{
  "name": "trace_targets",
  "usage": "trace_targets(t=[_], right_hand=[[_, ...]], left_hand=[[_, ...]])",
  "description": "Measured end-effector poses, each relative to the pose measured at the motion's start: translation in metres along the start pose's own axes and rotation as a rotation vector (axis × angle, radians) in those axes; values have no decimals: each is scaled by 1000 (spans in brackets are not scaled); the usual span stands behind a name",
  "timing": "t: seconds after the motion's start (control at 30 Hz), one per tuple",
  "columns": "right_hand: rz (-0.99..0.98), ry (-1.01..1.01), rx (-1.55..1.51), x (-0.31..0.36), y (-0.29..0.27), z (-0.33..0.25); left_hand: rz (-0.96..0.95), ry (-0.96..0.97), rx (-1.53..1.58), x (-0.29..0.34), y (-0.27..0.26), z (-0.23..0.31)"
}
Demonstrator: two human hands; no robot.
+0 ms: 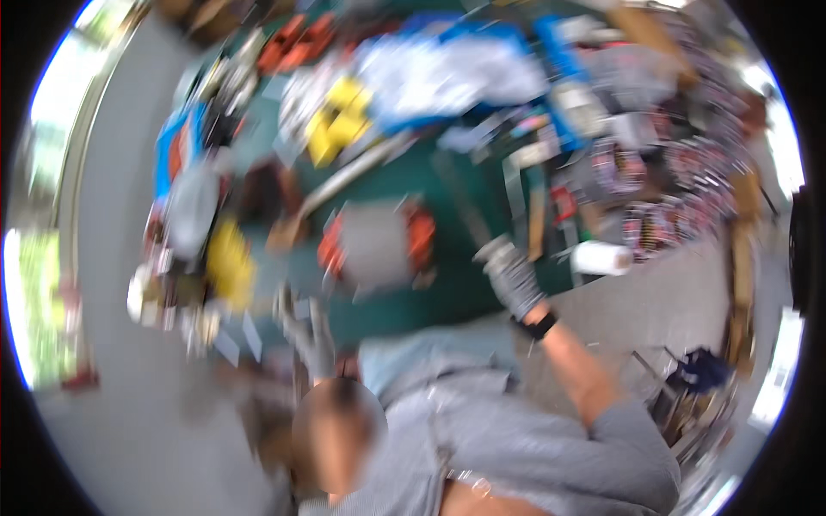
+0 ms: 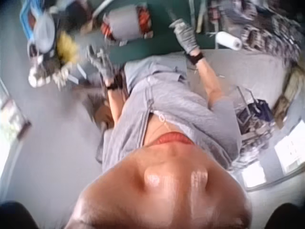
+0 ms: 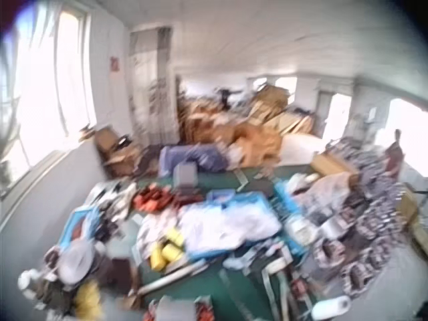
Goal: The recorder uses various tools to assemble components and align copper coils in a large electric motor stator.
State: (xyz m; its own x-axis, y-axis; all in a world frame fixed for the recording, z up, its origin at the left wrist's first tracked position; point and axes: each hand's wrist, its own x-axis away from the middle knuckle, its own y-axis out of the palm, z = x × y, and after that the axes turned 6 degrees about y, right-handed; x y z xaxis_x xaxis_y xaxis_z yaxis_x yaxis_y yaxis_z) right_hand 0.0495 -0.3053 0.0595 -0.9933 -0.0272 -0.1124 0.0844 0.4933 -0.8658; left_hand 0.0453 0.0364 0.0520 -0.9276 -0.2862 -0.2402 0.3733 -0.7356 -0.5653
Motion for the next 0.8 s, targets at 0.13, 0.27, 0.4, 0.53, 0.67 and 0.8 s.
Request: trace_targets(t=[0.13, 0.27, 0.4, 0.53, 0.67, 0.8], right_hand=[[127, -108, 48, -2, 34, -20], [230, 39, -448, 20, 28, -46], [164, 95, -582, 30, 27, -78], [233, 147, -422, 27, 56, -85], [164, 187, -352, 13, 67, -94], [139, 169, -399, 5, 78, -98]], left_hand=[[-120, 587, -250, -21, 7, 20], [-498, 1100, -339, -66, 28, 60], [-568, 185, -227, -110, 37, -20], [-657, -415, 559, -74, 34, -146], [-668, -351, 538, -32, 16, -98], [-788, -192, 671, -35, 29, -81]])
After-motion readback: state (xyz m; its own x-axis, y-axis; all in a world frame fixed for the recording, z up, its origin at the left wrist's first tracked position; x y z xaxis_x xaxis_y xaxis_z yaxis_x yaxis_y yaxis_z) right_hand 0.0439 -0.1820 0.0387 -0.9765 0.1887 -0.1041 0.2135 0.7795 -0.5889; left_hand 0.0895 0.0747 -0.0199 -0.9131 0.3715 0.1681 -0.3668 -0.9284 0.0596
